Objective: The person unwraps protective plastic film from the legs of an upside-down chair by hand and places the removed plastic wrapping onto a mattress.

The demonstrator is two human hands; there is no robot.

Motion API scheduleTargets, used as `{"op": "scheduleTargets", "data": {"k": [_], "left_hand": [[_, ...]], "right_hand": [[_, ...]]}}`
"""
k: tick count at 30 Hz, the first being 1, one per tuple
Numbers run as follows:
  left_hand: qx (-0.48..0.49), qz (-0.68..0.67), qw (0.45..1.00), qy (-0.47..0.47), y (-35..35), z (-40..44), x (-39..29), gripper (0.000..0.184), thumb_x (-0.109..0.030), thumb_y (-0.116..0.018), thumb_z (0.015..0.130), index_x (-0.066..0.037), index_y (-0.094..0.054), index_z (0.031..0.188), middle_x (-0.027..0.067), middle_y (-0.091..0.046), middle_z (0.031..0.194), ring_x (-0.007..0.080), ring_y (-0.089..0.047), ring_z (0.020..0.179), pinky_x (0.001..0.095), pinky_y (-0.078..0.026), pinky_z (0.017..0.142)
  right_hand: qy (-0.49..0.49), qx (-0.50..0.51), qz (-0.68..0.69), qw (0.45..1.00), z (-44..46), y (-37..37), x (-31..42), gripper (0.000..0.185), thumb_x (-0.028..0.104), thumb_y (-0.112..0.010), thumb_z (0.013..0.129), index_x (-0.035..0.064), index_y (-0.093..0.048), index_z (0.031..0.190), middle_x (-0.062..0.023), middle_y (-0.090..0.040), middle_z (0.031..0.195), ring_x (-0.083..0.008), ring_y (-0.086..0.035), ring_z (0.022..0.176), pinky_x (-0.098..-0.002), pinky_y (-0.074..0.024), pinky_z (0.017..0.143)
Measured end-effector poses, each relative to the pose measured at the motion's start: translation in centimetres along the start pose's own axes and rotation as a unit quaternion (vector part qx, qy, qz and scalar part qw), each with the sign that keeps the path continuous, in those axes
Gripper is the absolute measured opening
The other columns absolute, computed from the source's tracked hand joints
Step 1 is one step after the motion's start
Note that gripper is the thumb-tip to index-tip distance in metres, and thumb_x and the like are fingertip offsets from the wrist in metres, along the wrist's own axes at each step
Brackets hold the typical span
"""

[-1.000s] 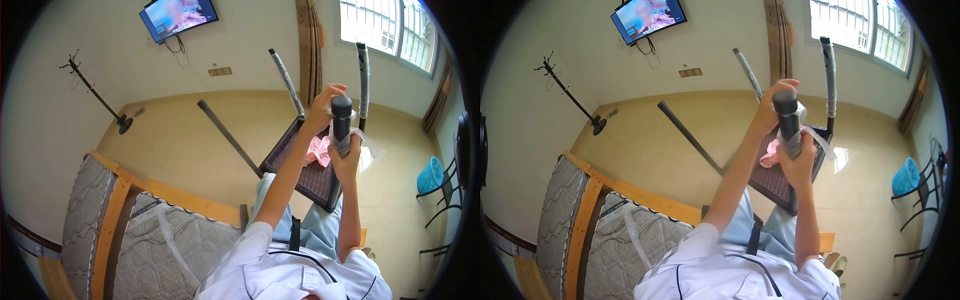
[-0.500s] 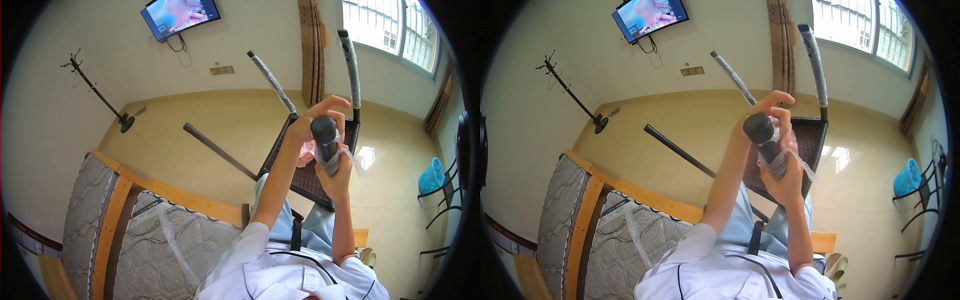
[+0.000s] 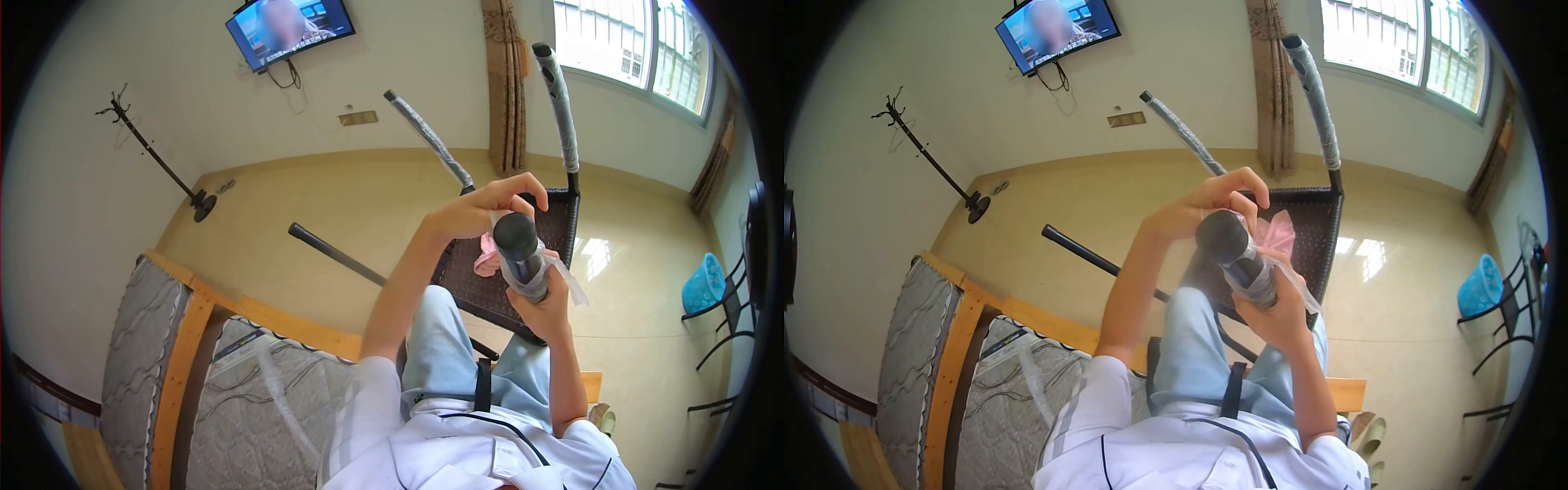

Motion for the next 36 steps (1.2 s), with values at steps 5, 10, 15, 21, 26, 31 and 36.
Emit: {"op": "scheduleTargets", "data": {"k": [5, 10, 15, 21, 26, 31, 36], "left_hand": [[-0.046, 0.334, 0.938, 0.075, -1.1, -1.7, -3.0, 0.025, 0.005, -0.037, 0.069, -0.005, -0.04, 0.091, 0.0043, -0.049, 0.057, 0.0092, -0.048, 0.052, 0.0214, -0.038, 0.049], [-0.015, 0.39, 0.918, 0.074, -2.6, -2.3, -3.9, 0.033, 0.003, -0.047, 0.061, -0.006, -0.042, 0.092, 0.0072, -0.052, 0.064, 0.0169, -0.052, 0.057, 0.0258, -0.039, 0.053], [0.087, 0.203, 0.973, 0.069, -2.5, -1.4, -2.9, 0.036, -0.012, -0.064, 0.06, -0.003, -0.043, 0.088, 0.0071, -0.056, 0.073, 0.0135, -0.053, 0.062, 0.0249, -0.039, 0.055], [0.009, -0.062, 0.994, 0.09, -2.2, -0.8, -1.1, 0.037, -0.031, -0.065, 0.065, -0.007, -0.038, 0.074, 0.0002, -0.045, 0.062, 0.0036, -0.041, 0.057, 0.0178, -0.032, 0.048], [-0.183, -0.139, 0.972, 0.047, -1.5, -1.1, -1.5, 0.032, -0.023, -0.06, 0.071, -0.011, -0.032, 0.061, -0.0032, -0.038, 0.057, 0.0033, -0.039, 0.055, 0.0166, -0.032, 0.049], [-0.333, -0.127, 0.933, -0.054, -0.6, -2.0, -1.4, 0.032, -0.018, -0.061, 0.07, -0.011, -0.032, 0.057, -0.0049, -0.036, 0.052, 0.0012, -0.037, 0.048, 0.0149, -0.029, 0.042], [-0.441, -0.114, 0.882, -0.117, -0.2, -3.2, -1.5, 0.034, -0.016, -0.06, 0.07, -0.012, -0.03, 0.054, -0.0033, -0.037, 0.05, 0.003, -0.039, 0.046, 0.0163, -0.032, 0.042]], "right_hand": [[0.032, -0.014, -0.032, 0.999, -0.7, 1.0, 0.1, 0.044, 0.005, -0.061, 0.052, -0.0011, -0.047, 0.093, -0.0118, -0.052, 0.081, -0.0214, -0.052, 0.073, -0.0282, -0.0391, 0.066], [0.006, 0.013, -0.013, 1.0, -1.1, 0.9, -1.2, 0.047, 0.007, -0.062, 0.05, -0.0018, -0.046, 0.094, -0.0138, -0.051, 0.083, -0.0232, -0.051, 0.074, -0.0297, -0.0387, 0.066], [0.042, 0.006, -0.067, 0.997, -1.3, 1.5, -0.3, 0.047, 0.007, -0.064, 0.05, -0.0024, -0.046, 0.093, -0.0143, -0.051, 0.082, -0.0243, -0.051, 0.072, -0.0297, -0.0391, 0.065], [0.034, 0.016, -0.048, 0.998, -1.4, 1.9, -0.7, 0.049, 0.008, -0.065, 0.051, -0.0029, -0.045, 0.094, -0.0135, -0.051, 0.084, -0.0211, -0.051, 0.075, -0.0291, -0.0392, 0.068], [0.018, -0.003, -0.035, 0.999, -1.4, 2.0, -1.1, 0.047, 0.014, -0.064, 0.051, 0.0007, -0.046, 0.092, -0.0086, -0.049, 0.079, -0.0194, -0.045, 0.072, -0.0304, -0.0355, 0.066], [0.019, -0.013, 0.013, 1.0, -1.4, 2.2, -1.4, 0.049, 0.011, -0.065, 0.051, -0.0003, -0.044, 0.094, -0.0075, -0.049, 0.081, -0.0155, -0.047, 0.072, -0.0275, -0.0374, 0.066], [-0.016, -0.028, 0.097, 0.995, -1.8, 2.0, -2.7, 0.049, 0.006, -0.064, 0.052, -0.0022, -0.043, 0.096, -0.0064, -0.05, 0.084, -0.0116, -0.048, 0.075, -0.024, -0.0388, 0.067]]}}
Point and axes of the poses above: each hand's wrist, its own z-axis towards the middle knuckle, its own y-axis out of the back of the hand, x = y × z, the point moved 9 cm from there along z, towards the middle knuckle
